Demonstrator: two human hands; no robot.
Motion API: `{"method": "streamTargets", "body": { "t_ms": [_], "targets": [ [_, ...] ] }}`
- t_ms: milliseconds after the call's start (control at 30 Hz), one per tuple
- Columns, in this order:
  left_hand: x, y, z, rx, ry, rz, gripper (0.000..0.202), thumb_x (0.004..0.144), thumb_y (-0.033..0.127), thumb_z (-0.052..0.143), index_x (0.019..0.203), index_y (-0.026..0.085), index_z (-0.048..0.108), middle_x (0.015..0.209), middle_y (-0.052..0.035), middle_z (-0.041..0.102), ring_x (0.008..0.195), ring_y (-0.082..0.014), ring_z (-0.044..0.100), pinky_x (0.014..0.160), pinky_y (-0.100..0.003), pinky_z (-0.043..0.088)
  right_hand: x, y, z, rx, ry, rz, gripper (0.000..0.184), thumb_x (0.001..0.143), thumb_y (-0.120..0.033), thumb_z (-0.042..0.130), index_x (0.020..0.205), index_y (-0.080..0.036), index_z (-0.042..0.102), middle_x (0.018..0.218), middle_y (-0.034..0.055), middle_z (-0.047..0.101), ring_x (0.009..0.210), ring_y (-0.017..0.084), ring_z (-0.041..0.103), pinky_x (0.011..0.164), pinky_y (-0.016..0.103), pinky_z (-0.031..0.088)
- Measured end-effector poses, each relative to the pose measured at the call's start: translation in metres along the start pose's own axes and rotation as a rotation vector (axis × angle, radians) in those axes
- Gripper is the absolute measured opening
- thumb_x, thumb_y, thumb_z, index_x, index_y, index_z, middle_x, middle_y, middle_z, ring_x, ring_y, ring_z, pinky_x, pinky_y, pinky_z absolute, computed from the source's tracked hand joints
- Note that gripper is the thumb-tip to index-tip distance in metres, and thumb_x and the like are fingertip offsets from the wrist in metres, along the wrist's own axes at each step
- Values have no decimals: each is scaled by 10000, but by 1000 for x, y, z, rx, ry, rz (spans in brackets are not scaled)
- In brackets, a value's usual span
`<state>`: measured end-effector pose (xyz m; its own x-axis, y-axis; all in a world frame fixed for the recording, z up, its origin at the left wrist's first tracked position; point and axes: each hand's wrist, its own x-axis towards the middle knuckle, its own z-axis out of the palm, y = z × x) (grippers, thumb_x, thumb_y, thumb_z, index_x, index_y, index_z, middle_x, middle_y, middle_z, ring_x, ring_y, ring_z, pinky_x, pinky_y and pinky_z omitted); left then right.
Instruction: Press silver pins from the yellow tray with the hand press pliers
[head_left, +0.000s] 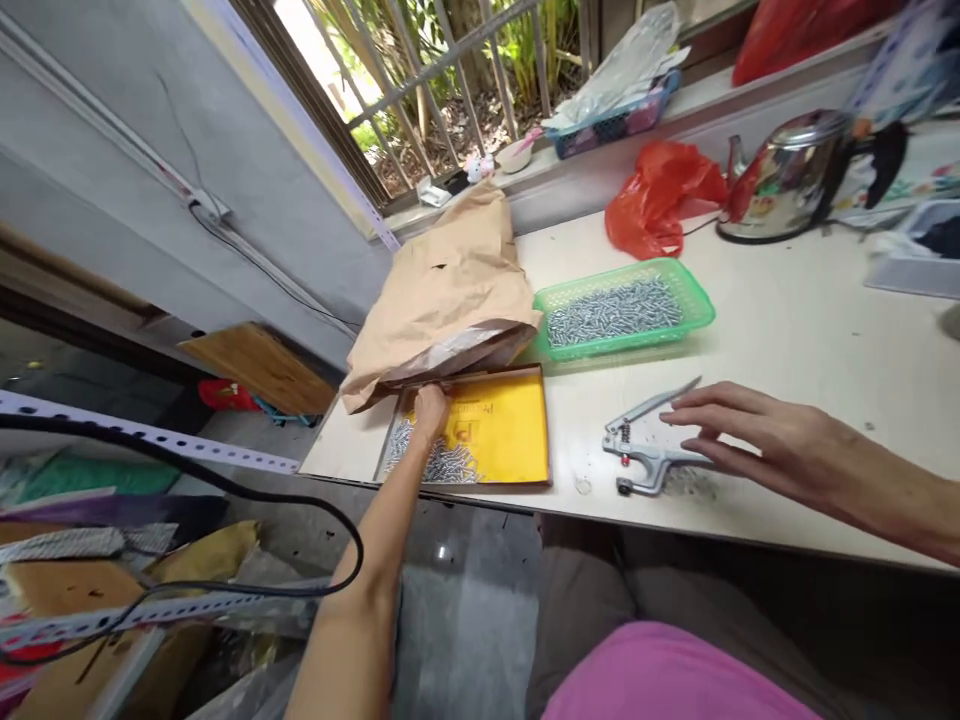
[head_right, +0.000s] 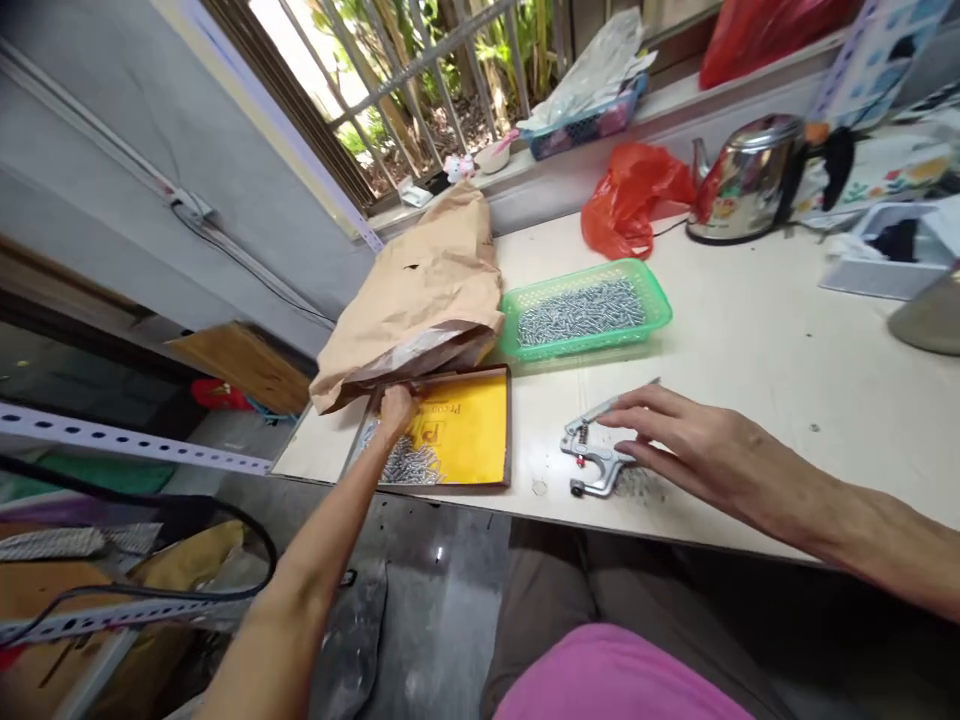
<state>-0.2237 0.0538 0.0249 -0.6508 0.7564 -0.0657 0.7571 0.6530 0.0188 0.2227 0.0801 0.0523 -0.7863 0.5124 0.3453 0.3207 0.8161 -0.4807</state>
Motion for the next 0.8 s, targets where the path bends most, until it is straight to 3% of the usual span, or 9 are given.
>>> {"method": "streamTargets", "body": {
  "t_ms": [167,333,467,567,600,667,733,800],
  "targets": [
    [-11,6,-2,55,-76,72,265,830,163,540,1028,57,680,1112,-267,654,1073,-351,623,865,-392,471,-31,-2,4,15,23,90,267,958,-319,451,1163,-236,600,1165,76,598,1032,207,629,871,322,530],
    [-21,8,-8,37,-48,117,216,854,189,535,960,86,693,1023,-226,689,1011,-292,645,849,-342,462,-51,5,22,37,-21,77,244,955,-312,456,1132,-265,618,1115,48,617,938,175,657,794,276,545],
    [-24,11,-16,35,-22,183,218,853,164,490,885,88,693,968,-208,698,986,-286,646,844,-339,453,-52,7,25,11,-47,116,272,975,-305,412,1152,-240,607,1125,63,603,933,166,644,806,287,533],
    [-44,31,-18,-199,-27,233,189,826,218,524,857,115,680,839,-121,707,818,-230,670,763,-296,481,-47,7,23,-40,-66,150,301,984,-299,382,1146,-205,618,1106,92,602,953,181,621,834,314,513],
    [-57,41,-17,-383,-69,228,188,807,270,561,841,123,672,766,-85,697,710,-198,662,698,-275,492,-44,9,24,-65,-76,157,304,983,-289,379,1138,-191,622,1093,101,603,959,188,612,836,320,507],
    [-93,64,-14,-776,-268,227,254,756,371,629,828,129,661,702,-44,670,564,-146,613,562,-243,487,-39,12,27,-120,-106,168,291,977,-264,390,1116,-171,628,1065,113,604,960,199,597,825,325,494],
    [-132,88,-7,-969,-481,220,307,702,417,685,798,126,660,618,-16,626,477,-111,548,471,-219,457,-36,16,34,-177,-138,185,262,964,-240,414,1088,-168,634,1037,114,602,938,202,584,799,320,477],
    [-164,110,3,-1062,-598,197,322,675,425,708,777,125,655,604,-4,605,436,-87,503,397,-195,407,-34,19,41,-224,-169,214,235,953,-220,435,1066,-173,635,1000,105,594,898,195,571,764,305,452]
  ]
}}
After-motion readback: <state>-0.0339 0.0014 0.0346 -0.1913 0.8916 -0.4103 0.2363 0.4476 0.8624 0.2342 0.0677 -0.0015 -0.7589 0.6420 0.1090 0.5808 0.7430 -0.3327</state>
